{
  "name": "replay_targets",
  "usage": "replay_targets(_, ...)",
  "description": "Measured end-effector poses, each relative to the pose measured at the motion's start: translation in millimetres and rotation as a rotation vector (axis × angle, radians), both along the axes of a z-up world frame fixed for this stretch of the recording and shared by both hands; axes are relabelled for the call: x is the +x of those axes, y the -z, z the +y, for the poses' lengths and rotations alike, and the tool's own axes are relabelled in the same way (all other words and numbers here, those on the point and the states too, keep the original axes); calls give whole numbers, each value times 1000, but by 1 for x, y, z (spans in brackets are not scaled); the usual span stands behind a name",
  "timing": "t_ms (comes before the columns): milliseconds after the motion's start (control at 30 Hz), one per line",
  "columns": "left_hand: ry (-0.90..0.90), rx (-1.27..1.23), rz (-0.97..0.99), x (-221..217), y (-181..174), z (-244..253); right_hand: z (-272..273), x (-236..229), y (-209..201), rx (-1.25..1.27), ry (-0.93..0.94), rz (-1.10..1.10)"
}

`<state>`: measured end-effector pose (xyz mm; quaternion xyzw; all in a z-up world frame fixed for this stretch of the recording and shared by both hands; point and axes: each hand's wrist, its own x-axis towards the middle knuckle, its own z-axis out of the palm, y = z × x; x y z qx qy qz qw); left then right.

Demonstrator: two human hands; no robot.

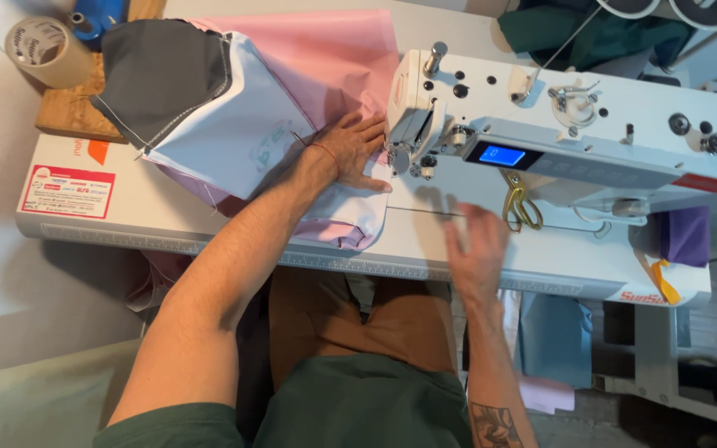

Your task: The recorder is assembling and sewing a pink and white fabric bag using an industrial sewing machine.

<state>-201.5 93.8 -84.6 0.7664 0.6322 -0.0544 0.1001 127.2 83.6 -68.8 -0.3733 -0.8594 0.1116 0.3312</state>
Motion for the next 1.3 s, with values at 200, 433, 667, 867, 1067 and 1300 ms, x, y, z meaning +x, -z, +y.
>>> replay_targets(200, 8, 66, -80, 4, -9, -3, -15, -55, -29, -48, -210, -81)
replay_targets(433, 10, 101, -36, 2, -1, -3, 6, -102, -38, -73, -222, -402)
replay_targets(667, -12, 55, 6, 4, -1, -1, -1, -113, -46, -132, -163, -463)
replay_targets(867, -12, 24, 59, 6, -6, -4, -9, -124, -43, -197, -135, -505)
replay_targets(1067, -9, 18, 70, 7, 3, 0, -11, -124, -37, -116, -152, -488)
replay_targets(1300, -2, -4, 75, 4, -3, 2, -16, -92, -49, -123, -250, -479)
